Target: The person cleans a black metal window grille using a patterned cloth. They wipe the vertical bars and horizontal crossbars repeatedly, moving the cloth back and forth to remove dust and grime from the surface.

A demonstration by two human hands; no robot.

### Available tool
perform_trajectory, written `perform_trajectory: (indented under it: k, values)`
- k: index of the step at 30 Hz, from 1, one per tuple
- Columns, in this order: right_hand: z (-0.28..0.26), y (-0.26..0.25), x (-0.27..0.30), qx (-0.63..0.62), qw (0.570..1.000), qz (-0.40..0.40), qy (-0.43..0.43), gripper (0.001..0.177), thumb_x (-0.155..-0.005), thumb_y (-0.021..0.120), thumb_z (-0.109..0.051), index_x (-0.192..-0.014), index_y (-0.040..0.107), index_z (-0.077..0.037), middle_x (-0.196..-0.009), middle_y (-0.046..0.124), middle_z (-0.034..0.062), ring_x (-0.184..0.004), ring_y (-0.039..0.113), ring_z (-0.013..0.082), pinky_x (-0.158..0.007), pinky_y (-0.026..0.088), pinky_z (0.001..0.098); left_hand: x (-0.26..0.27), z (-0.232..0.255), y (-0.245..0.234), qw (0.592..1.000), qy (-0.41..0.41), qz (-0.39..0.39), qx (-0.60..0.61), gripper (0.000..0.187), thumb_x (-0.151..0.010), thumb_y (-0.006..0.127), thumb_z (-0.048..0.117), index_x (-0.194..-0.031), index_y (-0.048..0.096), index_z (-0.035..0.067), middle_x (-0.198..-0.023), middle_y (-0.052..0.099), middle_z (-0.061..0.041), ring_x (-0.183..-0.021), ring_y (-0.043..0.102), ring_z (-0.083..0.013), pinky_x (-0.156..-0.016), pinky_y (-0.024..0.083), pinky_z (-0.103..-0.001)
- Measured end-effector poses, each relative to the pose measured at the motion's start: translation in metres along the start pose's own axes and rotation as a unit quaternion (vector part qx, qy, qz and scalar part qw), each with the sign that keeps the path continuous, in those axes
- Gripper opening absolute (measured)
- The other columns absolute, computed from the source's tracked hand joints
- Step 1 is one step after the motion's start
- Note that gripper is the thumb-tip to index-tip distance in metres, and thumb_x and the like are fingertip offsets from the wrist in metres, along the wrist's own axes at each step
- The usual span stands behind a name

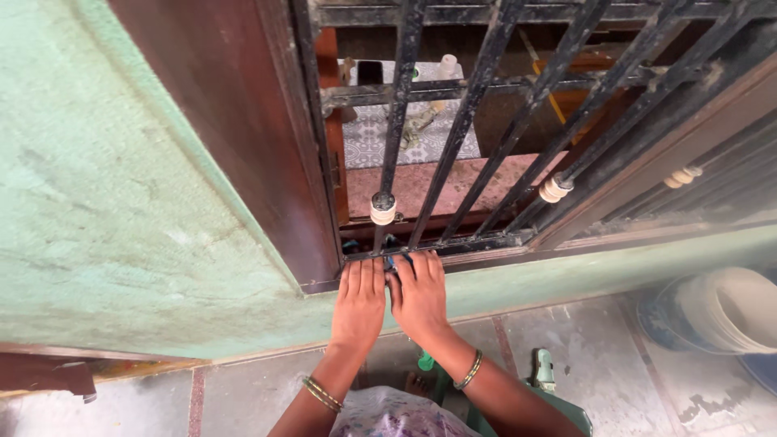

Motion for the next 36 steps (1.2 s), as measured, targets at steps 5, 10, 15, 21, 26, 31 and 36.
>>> perform_trajectory:
  k: [5,10,15,21,26,31,36]
  values:
    - [0.002,-0.007,-0.002,-0.047,0.999,-0.001,-0.023,0.036,-0.089,0.068,-0.008,-0.124,0.067,-0.008,-0.119,0.058,0.0162,-0.116,0.053,0.0388,-0.108,0.038,0.0561,0.002,0.006,-0.002,1.000,-0.020,0.009,0.015,0.059,-0.087,0.055,0.012,-0.141,0.047,-0.010,-0.138,0.053,-0.022,-0.134,0.046,-0.0380,-0.119,0.031,-0.049]
    - [0.018,-0.015,0.003,-0.056,0.997,-0.034,-0.047,0.054,-0.078,0.062,0.005,-0.131,0.065,-0.007,-0.125,0.059,0.0148,-0.121,0.054,0.0369,-0.111,0.035,0.0565,0.001,0.015,0.002,0.999,-0.035,-0.015,0.028,0.061,-0.085,0.054,0.010,-0.142,0.045,-0.009,-0.141,0.051,-0.023,-0.136,0.044,-0.0392,-0.119,0.029,-0.050]
    - [0.045,-0.017,0.008,-0.045,0.997,-0.029,-0.051,0.056,-0.076,0.061,0.006,-0.130,0.066,-0.008,-0.125,0.060,0.0124,-0.123,0.055,0.0343,-0.113,0.035,0.0553,-0.010,0.041,0.012,0.998,-0.047,0.001,0.042,0.060,-0.087,0.054,0.010,-0.142,0.045,-0.010,-0.142,0.051,-0.024,-0.137,0.044,-0.0410,-0.120,0.029,-0.051]
    - [0.096,-0.036,0.015,-0.008,0.999,-0.011,-0.043,0.052,-0.077,0.062,0.005,-0.127,0.067,-0.008,-0.123,0.061,0.0125,-0.121,0.056,0.0337,-0.112,0.036,0.0543,-0.037,0.084,0.025,0.998,-0.006,-0.003,0.059,0.060,-0.085,0.054,0.011,-0.140,0.046,-0.011,-0.140,0.051,-0.027,-0.134,0.046,-0.0430,-0.117,0.032,-0.051]
    - [0.131,-0.057,0.018,0.054,0.998,-0.009,0.015,0.048,-0.077,0.063,0.006,-0.122,0.070,-0.008,-0.122,0.063,0.0100,-0.118,0.056,0.0341,-0.102,0.042,0.0493,-0.067,0.123,0.042,0.994,0.035,-0.015,0.102,0.057,-0.088,0.055,0.012,-0.140,0.049,-0.009,-0.135,0.054,-0.024,-0.129,0.050,-0.0407,-0.114,0.037,-0.050]
    - [0.141,-0.075,0.022,0.119,0.990,0.050,0.062,0.044,-0.075,0.064,0.005,-0.117,0.072,-0.008,-0.124,0.064,0.0063,-0.120,0.055,0.0339,-0.097,0.042,0.0483,-0.089,0.152,0.052,0.990,0.107,0.002,0.088,0.057,-0.088,0.056,0.015,-0.140,0.049,-0.009,-0.138,0.055,-0.022,-0.128,0.053,-0.0352,-0.111,0.041,-0.048]
    - [0.128,-0.064,0.020,0.126,0.986,0.053,0.099,0.040,-0.078,0.065,0.003,-0.115,0.073,-0.008,-0.123,0.065,0.0091,-0.117,0.054,0.0357,-0.096,0.043,0.0496,-0.080,0.129,0.044,0.989,0.133,0.001,0.061,0.061,-0.085,0.057,0.015,-0.141,0.049,-0.008,-0.137,0.055,-0.020,-0.125,0.054,-0.0336,-0.108,0.043,-0.045]
Point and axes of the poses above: each hand's wrist, its own x-axis away from the middle knuckle, its own y-axis out of the palm, z = x × y, the point moved 1 cm from there along -x, towards the middle knuckle
